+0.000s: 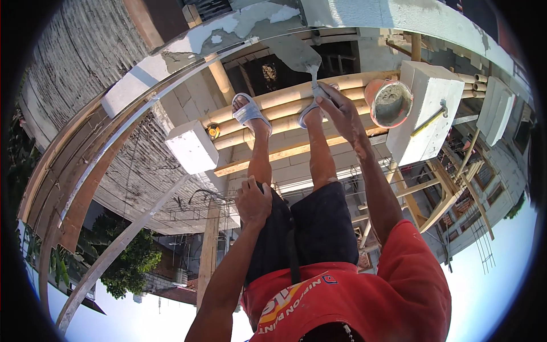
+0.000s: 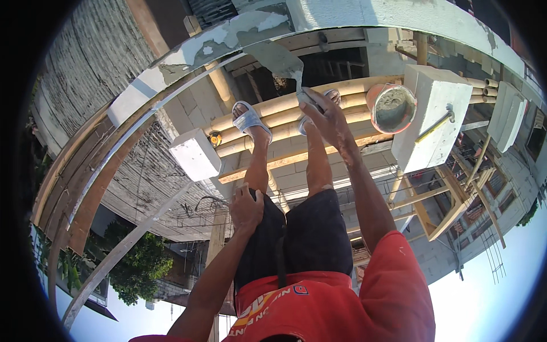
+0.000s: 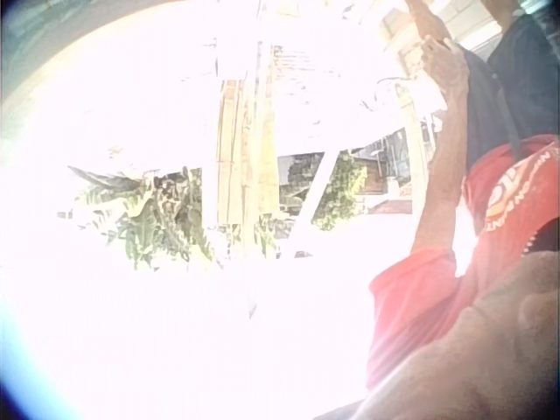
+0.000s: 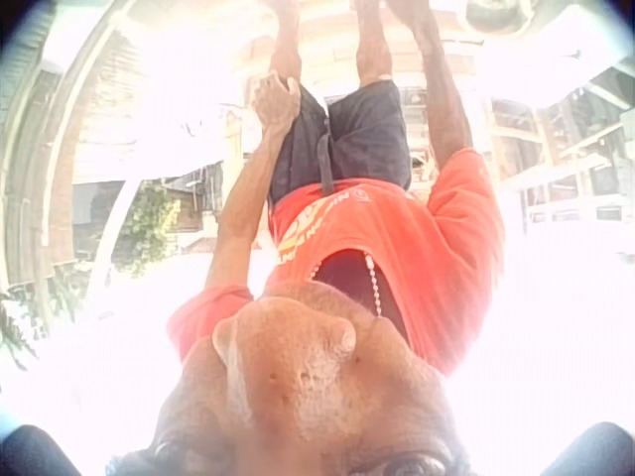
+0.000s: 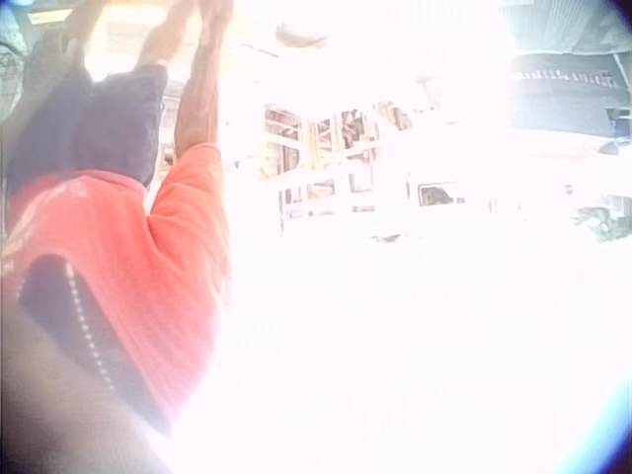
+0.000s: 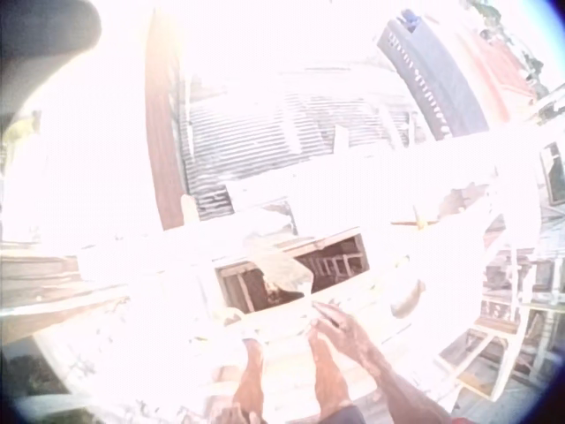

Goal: The person applies mortar along an elevated structure using a trowel, places lightweight concrete blocks onto the mortar by hand, and taps them level using a hammer. The person then adds mortar between the blocks and checks their alignment against a guide wire.

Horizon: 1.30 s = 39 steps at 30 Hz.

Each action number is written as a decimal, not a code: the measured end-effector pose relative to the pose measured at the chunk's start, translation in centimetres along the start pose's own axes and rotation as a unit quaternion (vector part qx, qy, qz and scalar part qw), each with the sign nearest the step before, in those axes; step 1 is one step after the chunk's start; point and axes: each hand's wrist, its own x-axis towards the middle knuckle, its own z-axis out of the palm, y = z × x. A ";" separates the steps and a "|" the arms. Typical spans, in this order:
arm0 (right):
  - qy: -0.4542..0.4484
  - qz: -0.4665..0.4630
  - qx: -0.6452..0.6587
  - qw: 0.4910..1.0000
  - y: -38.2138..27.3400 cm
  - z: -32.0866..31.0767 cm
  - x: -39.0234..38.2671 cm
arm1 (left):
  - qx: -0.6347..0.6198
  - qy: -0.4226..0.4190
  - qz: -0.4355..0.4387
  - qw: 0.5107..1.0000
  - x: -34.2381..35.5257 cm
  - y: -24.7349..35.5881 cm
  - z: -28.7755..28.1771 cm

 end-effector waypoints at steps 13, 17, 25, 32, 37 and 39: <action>0.081 0.030 -0.529 0.845 -11.7 6.4 7.1 | -0.078 -0.024 -0.021 0.996 -0.3 -2.6 0.2; 0.079 0.024 -0.571 0.817 -11.8 5.8 9.8 | -0.088 -0.005 -0.009 0.996 -0.3 -2.7 0.2; 0.095 -0.098 -0.515 0.847 -9.9 10.6 13.5 | -0.096 -0.027 -0.014 0.995 -0.1 -3.3 0.1; 0.072 -0.225 -0.480 0.845 -11.4 19.3 13.9 | -0.094 -0.011 -0.008 0.996 -0.1 -3.1 0.1; -0.022 -0.217 -0.436 0.873 -12.9 26.7 13.8 | -0.094 0.001 -0.013 0.996 -0.3 -3.4 0.2; -0.034 -0.207 -0.433 0.877 -12.9 28.3 14.3 | -0.096 0.002 -0.010 0.995 -0.2 -3.0 0.3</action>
